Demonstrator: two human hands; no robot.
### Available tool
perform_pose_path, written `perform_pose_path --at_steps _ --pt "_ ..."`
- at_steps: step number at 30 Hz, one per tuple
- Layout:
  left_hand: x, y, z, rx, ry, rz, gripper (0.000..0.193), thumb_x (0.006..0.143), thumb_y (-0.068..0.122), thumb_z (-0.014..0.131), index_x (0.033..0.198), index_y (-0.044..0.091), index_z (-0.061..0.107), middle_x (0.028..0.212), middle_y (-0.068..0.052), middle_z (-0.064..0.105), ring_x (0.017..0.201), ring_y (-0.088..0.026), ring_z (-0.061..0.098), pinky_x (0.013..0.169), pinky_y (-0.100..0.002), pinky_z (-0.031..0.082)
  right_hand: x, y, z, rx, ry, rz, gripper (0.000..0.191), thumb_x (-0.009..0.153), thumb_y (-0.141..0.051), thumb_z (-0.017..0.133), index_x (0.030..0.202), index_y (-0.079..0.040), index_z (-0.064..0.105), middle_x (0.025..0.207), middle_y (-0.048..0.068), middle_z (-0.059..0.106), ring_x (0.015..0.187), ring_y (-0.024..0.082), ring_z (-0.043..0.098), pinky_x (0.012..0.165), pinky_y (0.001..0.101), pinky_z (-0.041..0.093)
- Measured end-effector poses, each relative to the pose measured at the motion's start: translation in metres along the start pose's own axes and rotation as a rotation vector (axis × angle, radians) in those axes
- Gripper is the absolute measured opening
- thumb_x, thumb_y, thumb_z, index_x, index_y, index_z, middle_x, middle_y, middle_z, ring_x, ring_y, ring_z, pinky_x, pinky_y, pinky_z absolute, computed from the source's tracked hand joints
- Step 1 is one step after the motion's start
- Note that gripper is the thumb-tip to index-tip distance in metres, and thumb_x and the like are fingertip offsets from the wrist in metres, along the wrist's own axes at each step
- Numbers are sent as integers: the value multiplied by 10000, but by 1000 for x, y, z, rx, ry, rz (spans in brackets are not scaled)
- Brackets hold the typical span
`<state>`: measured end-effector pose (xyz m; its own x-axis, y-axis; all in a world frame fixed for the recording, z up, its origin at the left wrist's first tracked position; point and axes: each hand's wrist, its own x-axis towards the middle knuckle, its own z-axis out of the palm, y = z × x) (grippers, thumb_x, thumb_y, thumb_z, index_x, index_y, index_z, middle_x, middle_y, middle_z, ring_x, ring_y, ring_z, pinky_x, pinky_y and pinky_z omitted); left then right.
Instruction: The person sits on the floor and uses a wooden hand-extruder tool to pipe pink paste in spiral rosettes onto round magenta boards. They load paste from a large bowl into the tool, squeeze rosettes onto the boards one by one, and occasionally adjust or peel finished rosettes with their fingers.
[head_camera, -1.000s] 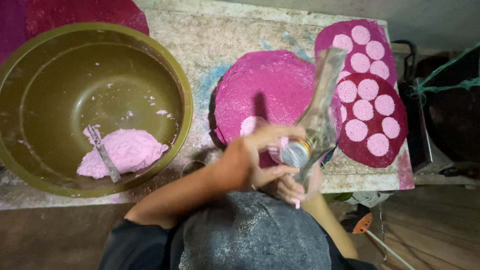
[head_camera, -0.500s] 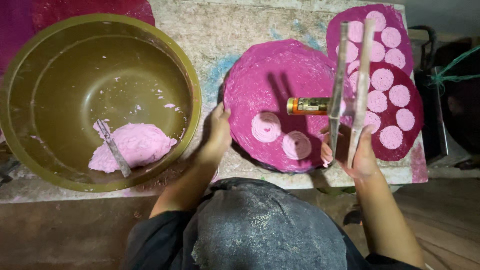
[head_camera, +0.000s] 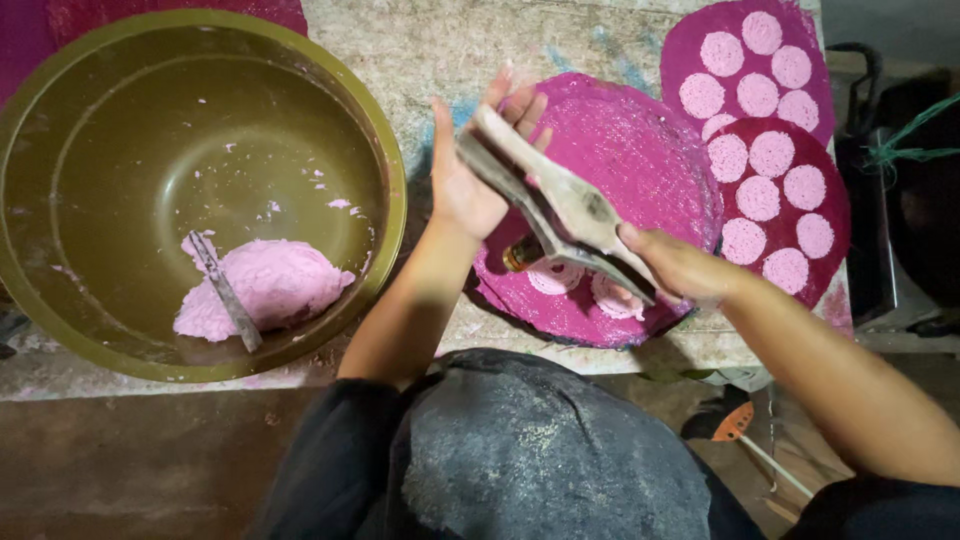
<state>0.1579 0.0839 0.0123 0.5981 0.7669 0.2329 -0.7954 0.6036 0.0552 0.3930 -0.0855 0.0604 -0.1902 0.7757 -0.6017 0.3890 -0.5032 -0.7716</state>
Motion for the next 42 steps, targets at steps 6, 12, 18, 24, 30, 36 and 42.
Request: perform_pose_path --at_steps 6,12,18,24,30,36,42 --pt "31 11 -17 -82 -4 62 555 1033 669 408 859 152 510 753 31 437 756 -145 462 911 -365 462 17 -45 3 -389 333 51 721 1012 -618 353 973 12 701 658 85 633 592 195 617 602 381 513" --pt "28 18 -27 -71 23 79 520 1015 630 402 797 161 457 708 30 408 684 -143 432 820 -356 465 28 -56 19 -462 387 -108 713 1022 -608 376 1108 29 683 682 95 636 649 222 633 649 409 508" --pt "44 21 -13 -13 85 152 488 985 601 427 760 168 441 674 30 391 646 -152 415 781 -368 454 25 -72 3 -557 408 -108 700 1030 -592 385 1092 35 689 695 144 644 669 264 650 685 443 520" --pt "36 21 5 -15 148 162 496 984 607 375 752 173 438 653 31 384 617 -148 405 707 -340 397 12 -80 5 -506 362 -33 706 1019 -594 354 1109 16 698 689 155 652 648 263 657 659 446 526" --pt "56 9 8 13 156 198 477 980 580 362 745 170 427 643 29 382 614 -158 404 752 -375 425 7 -87 -14 -597 438 -8 736 1039 -588 372 1069 69 700 710 191 640 689 290 656 712 477 527" --pt "45 34 2 57 113 201 474 997 579 381 771 165 426 645 37 370 606 -147 382 696 -349 381 24 -71 10 -438 410 -298 735 1050 -593 373 1149 70 673 806 144 685 760 251 673 725 440 521" --pt "49 2 -4 23 268 215 460 956 563 379 720 170 414 597 33 364 565 -154 374 671 -365 393 6 -74 -10 -564 417 5 717 1030 -587 375 1102 39 717 702 228 663 687 320 674 709 473 525"
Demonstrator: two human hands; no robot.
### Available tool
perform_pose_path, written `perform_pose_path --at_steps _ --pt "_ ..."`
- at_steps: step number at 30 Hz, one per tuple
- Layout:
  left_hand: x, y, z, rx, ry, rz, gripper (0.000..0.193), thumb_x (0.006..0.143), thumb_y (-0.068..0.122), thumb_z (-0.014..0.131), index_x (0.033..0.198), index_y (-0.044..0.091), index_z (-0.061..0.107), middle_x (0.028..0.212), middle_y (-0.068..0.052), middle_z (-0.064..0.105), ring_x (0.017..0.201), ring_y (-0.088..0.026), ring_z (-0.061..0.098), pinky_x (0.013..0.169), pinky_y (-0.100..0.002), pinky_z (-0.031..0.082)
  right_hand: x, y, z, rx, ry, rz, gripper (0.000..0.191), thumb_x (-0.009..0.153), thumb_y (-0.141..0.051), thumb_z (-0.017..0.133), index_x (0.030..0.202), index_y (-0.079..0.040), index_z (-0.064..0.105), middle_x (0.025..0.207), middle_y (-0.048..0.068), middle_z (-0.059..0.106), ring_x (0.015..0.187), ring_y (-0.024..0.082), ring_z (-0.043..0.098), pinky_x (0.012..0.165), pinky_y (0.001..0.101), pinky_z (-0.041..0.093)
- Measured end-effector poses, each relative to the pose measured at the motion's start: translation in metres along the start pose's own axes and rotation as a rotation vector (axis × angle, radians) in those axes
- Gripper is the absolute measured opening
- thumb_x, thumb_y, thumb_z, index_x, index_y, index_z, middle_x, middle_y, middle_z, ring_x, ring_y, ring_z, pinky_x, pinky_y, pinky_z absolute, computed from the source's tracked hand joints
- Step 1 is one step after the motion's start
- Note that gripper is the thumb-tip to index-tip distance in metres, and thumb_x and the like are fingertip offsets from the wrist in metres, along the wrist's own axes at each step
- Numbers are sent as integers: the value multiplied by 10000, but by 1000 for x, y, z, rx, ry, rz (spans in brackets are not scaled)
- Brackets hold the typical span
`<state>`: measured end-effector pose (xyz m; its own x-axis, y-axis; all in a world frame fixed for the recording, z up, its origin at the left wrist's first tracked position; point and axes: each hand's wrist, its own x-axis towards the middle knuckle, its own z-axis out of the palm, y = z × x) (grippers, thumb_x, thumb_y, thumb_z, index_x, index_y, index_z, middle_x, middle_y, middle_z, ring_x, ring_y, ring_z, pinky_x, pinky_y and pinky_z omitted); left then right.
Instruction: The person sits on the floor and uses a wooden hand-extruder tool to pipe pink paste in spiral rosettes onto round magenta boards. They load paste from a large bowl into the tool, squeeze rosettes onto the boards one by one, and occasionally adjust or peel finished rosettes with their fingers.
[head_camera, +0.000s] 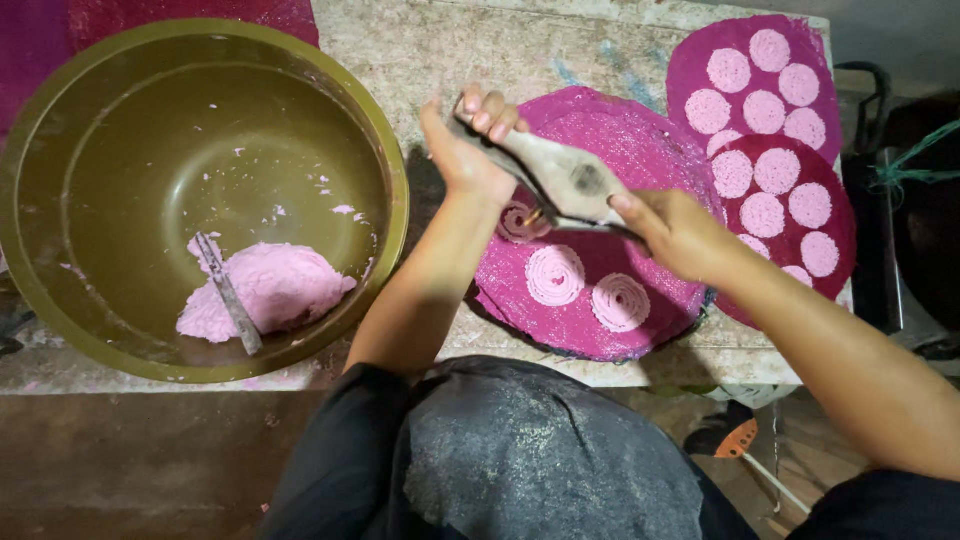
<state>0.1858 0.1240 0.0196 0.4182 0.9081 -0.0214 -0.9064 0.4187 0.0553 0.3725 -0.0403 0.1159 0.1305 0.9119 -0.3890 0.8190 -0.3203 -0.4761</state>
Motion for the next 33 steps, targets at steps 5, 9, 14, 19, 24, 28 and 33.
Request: perform_pose_path --at_steps 5,9,14,19,24,28,33 --pt "24 8 10 51 -53 41 424 942 540 400 725 176 413 603 37 357 564 -151 367 673 -375 390 19 -10 4 52 122 -94 693 1029 -573 397 1129 40 704 743 210 693 694 311 678 719 472 527" --pt "16 38 11 82 -81 32 420 947 539 405 736 176 417 597 49 340 549 -137 340 657 -356 369 21 -16 27 145 102 -199 690 1030 -570 390 1192 36 679 761 185 691 705 285 686 715 473 533" --pt "-5 19 3 34 106 16 420 927 536 389 705 180 407 577 46 341 527 -131 324 567 -327 307 2 -7 19 53 -80 10 745 1078 -580 336 1018 38 748 670 255 587 630 320 639 686 478 564" --pt "15 -21 14 45 140 36 391 914 509 374 690 190 395 558 40 336 506 -149 311 583 -353 332 2 6 -3 -10 66 52 676 1063 -556 405 1056 34 735 686 206 649 643 294 646 667 460 520" --pt "34 -13 46 28 -185 -43 447 952 547 377 743 160 462 616 23 424 564 -150 371 663 -358 371 10 13 3 130 258 -136 614 1054 -534 450 1173 8 713 693 122 639 654 226 598 655 406 498" --pt "19 -4 55 51 -24 -214 615 949 612 283 1002 69 567 860 -75 583 780 -212 542 851 -376 435 5 21 -2 264 219 -126 555 1060 -517 462 1034 -13 692 656 36 561 616 133 504 566 356 430" --pt "-6 -13 29 976 47 -492 683 991 552 160 1255 120 619 908 -21 684 642 -107 526 537 -275 402 3 30 -9 394 244 -142 569 1104 -503 458 824 -24 587 634 -8 484 587 95 452 529 306 396"
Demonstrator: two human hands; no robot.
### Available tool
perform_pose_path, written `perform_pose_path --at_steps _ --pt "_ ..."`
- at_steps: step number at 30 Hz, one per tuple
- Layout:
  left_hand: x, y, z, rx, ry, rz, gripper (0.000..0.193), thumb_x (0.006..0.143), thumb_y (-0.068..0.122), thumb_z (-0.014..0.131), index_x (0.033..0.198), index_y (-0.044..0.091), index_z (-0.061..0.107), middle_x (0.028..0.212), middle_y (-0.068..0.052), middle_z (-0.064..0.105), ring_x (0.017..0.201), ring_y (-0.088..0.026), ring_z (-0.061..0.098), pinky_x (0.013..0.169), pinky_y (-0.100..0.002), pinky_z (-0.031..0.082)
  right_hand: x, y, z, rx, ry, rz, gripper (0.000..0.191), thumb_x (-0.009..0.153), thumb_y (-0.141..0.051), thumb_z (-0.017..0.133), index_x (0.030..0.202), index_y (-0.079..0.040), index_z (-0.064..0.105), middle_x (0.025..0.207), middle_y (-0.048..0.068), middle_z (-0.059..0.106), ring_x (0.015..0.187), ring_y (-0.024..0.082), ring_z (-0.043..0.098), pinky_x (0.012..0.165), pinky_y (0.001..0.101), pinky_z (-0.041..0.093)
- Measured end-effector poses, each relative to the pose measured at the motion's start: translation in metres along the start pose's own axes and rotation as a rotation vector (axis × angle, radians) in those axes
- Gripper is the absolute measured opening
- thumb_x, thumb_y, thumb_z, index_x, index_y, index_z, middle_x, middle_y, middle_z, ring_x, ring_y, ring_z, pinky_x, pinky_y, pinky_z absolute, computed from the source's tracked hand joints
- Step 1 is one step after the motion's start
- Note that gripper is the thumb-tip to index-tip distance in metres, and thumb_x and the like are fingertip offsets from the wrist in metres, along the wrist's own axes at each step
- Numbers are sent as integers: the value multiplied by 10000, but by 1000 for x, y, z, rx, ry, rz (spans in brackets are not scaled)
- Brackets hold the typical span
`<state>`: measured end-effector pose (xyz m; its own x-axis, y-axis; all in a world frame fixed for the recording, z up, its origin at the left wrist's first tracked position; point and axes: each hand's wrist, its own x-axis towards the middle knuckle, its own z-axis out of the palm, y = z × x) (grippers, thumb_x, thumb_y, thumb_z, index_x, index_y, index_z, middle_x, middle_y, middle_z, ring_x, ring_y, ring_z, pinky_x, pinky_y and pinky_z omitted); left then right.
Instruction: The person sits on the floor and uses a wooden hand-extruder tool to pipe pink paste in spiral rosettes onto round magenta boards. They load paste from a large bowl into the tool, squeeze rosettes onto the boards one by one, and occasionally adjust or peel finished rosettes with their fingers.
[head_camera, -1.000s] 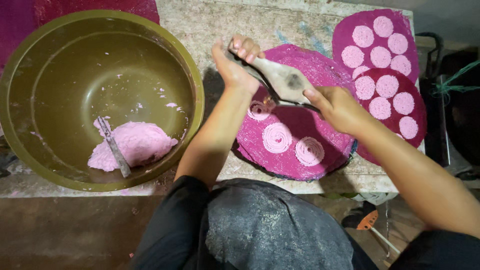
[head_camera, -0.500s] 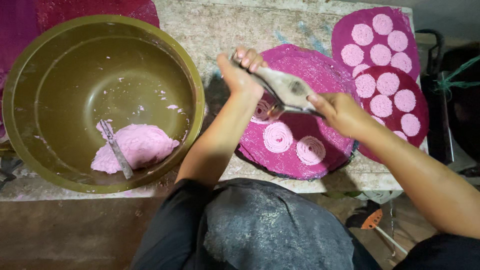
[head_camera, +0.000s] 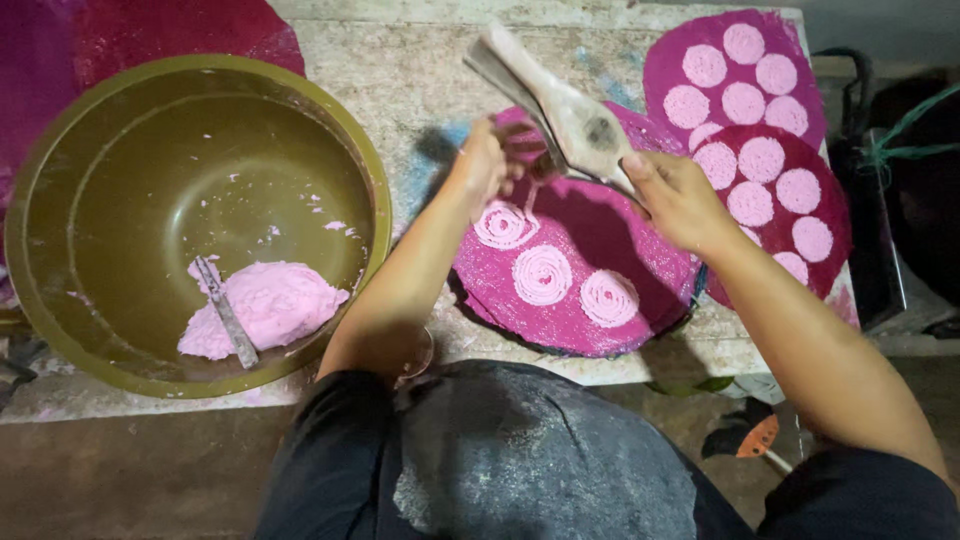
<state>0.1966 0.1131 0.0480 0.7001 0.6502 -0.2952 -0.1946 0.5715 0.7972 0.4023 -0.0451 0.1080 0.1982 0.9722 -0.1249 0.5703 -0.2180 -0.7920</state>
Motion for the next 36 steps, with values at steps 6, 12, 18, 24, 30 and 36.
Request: perform_pose_path --at_steps 6,12,18,24,30,36 --pt "12 -27 -11 249 79 21 434 1043 353 425 1335 50 535 923 -23 706 551 -50 411 445 -233 291 13 4 10 3 92 -86 540 1109 -503 448 877 -49 624 648 -22 506 602 80 480 528 297 395" --pt "0 -35 -42 280 210 252 503 977 108 481 1471 14 457 1117 -96 804 766 -92 667 615 -212 497 16 11 15 113 132 -20 502 1084 -518 433 948 -86 651 621 -11 517 526 84 484 466 282 377" --pt "-43 -46 -51 869 390 538 363 979 43 515 1296 137 664 1049 -40 782 918 -155 753 807 -254 569 -6 39 10 257 158 -81 604 1105 -590 366 903 -59 571 615 15 519 491 107 470 452 277 370" --pt "-47 -37 -47 1494 459 604 187 711 178 855 870 159 759 1061 -82 665 1033 -322 609 852 -437 515 -25 72 20 500 198 -84 706 1058 -692 335 950 -37 574 633 34 518 496 128 484 441 296 390" --pt "-11 -35 -49 734 220 323 164 929 215 758 1018 85 712 1008 -75 784 960 -175 755 846 -288 593 -57 103 25 766 272 -93 749 1057 -708 391 1044 20 567 760 71 517 558 163 477 477 323 392" --pt "11 -23 -40 224 122 53 202 979 245 620 1108 91 643 1073 -42 789 950 -123 749 814 -288 600 -81 114 29 800 346 -68 739 1063 -707 379 1029 13 542 734 75 502 544 169 468 459 325 377"
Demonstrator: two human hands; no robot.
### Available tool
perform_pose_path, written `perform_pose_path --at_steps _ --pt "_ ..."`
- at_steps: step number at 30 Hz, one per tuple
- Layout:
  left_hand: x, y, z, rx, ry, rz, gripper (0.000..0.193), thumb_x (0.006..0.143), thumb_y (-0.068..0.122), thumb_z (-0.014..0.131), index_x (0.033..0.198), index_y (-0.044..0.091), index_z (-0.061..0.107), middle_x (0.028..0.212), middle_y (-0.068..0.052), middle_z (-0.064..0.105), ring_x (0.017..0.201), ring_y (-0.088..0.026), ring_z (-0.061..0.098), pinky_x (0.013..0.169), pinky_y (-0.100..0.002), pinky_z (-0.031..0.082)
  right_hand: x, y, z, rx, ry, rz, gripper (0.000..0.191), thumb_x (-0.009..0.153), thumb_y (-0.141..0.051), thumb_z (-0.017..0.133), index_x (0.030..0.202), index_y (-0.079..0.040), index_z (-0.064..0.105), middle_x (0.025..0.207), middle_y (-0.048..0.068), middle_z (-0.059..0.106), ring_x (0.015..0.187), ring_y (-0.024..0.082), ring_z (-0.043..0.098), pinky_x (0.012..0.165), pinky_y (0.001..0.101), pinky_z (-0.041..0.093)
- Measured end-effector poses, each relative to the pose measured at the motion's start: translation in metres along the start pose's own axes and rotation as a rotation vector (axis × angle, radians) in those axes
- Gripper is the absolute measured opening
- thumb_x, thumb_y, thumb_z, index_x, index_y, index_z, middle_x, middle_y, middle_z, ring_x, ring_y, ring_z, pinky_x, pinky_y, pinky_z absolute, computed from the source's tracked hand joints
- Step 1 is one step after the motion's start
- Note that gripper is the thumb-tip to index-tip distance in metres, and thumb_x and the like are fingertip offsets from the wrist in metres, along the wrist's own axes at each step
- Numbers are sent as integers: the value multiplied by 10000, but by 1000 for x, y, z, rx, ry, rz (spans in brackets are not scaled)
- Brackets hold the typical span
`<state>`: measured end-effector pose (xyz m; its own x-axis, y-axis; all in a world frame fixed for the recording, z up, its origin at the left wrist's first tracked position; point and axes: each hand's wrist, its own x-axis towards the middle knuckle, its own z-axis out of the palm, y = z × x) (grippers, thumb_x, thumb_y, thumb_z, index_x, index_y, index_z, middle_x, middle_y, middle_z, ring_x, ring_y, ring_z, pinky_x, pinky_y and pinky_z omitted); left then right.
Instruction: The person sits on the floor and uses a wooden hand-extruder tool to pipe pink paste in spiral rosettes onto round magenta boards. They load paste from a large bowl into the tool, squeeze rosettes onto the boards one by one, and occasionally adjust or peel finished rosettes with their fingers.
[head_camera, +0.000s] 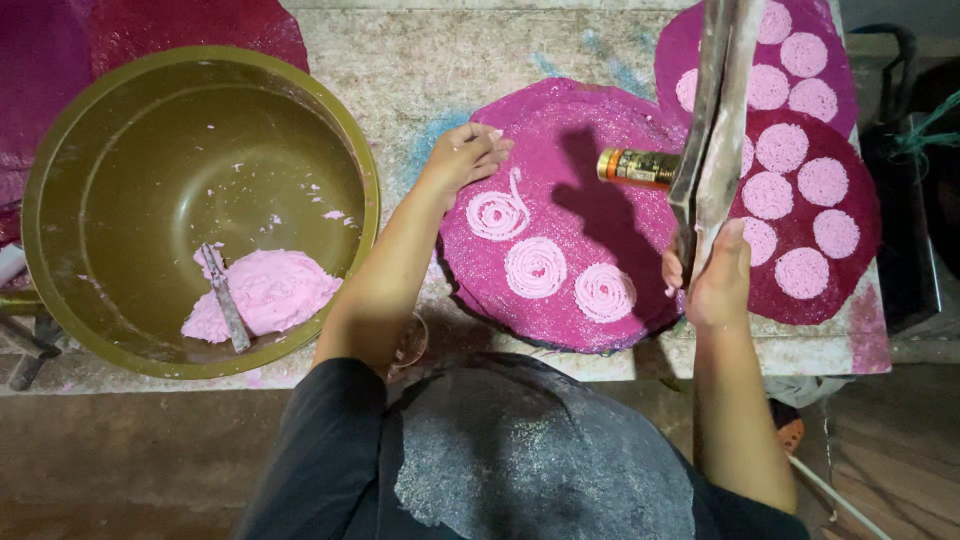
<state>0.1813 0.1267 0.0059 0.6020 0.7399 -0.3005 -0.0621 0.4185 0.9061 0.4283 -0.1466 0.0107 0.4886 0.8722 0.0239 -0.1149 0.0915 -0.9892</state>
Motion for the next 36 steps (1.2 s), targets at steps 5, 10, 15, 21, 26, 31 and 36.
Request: perform_pose_path --at_steps 5,10,15,21,26,31,36 --pt "-2 -3 -2 292 53 152 276 977 195 674 1191 23 701 1080 -132 783 906 -192 733 808 -318 567 -15 4 -4 -13 15 -9 751 1066 -704 356 1036 20 552 697 89 500 525 167 459 456 316 372" --pt "-19 -18 0 1036 -80 573 438 972 252 706 1355 50 641 1312 -184 664 1135 -339 653 990 -430 515 -25 15 -7 63 75 -17 708 1080 -671 392 1069 20 544 783 87 515 576 174 484 479 319 372" --pt "-47 -28 8 1236 -309 543 644 859 294 786 1406 24 579 1278 -212 562 1203 -413 497 1039 -520 421 -35 22 -10 79 59 -26 735 1073 -681 393 1069 37 551 784 91 519 584 175 491 482 318 376" --pt "-78 -37 -18 1399 -205 520 422 682 204 840 1064 92 699 1227 -147 602 1205 -353 543 981 -443 495 -48 27 -18 41 82 -43 742 1068 -681 397 1082 43 558 776 104 527 581 179 491 485 322 384" --pt "-86 -44 -34 1239 -69 479 306 841 127 786 1124 91 673 1081 -133 695 960 -337 695 811 -440 564 -54 32 -27 129 100 -38 688 1093 -656 412 1097 19 544 779 103 514 594 186 488 516 327 384" --pt "-76 -35 -29 739 80 499 345 877 68 703 1200 99 587 1003 -103 736 888 -298 760 762 -381 611 -57 25 -31 52 81 -26 738 1107 -670 362 1078 38 568 746 98 511 577 183 474 517 322 375" --pt "-62 -33 1 1343 59 630 234 836 2 741 1043 106 711 1011 -166 720 952 -382 709 773 -466 560 -58 14 -29 79 72 -46 690 1108 -645 373 1134 20 558 803 91 523 593 183 475 525 332 379"
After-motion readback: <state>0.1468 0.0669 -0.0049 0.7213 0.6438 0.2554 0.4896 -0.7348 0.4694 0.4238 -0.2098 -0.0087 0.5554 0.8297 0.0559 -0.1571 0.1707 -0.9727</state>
